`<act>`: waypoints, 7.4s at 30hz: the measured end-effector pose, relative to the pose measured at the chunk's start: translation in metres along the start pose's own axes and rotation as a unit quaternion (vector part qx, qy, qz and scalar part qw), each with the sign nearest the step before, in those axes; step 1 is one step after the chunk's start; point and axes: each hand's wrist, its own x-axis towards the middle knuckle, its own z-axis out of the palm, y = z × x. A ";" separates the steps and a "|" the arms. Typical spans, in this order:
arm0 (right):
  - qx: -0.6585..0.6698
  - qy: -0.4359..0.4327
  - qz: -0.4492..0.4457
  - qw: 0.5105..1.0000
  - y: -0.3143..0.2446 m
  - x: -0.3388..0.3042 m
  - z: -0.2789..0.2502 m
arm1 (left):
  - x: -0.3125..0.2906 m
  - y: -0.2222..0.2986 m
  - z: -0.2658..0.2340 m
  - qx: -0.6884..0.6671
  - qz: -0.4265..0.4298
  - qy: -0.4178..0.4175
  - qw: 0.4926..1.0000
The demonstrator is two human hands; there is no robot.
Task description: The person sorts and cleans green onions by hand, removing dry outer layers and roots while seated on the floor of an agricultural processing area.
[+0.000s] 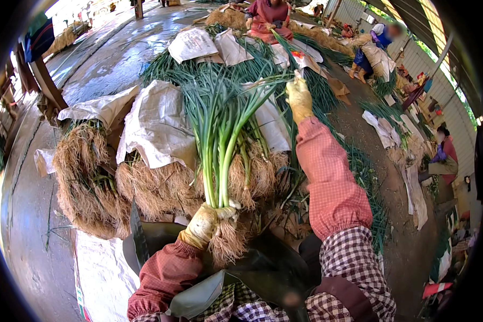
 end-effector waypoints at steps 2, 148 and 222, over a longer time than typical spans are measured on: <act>-0.062 -0.032 0.095 0.993 0.015 -0.037 -0.027 | 0.006 0.000 -0.006 -0.029 -0.053 0.061 0.996; -0.427 -0.567 0.048 0.703 -0.012 -0.270 -0.157 | 0.050 -0.038 -0.001 0.005 -0.021 0.232 0.972; 0.084 -0.382 0.214 0.895 0.002 -0.280 0.030 | 0.033 -0.036 -0.046 0.048 -0.007 0.215 0.975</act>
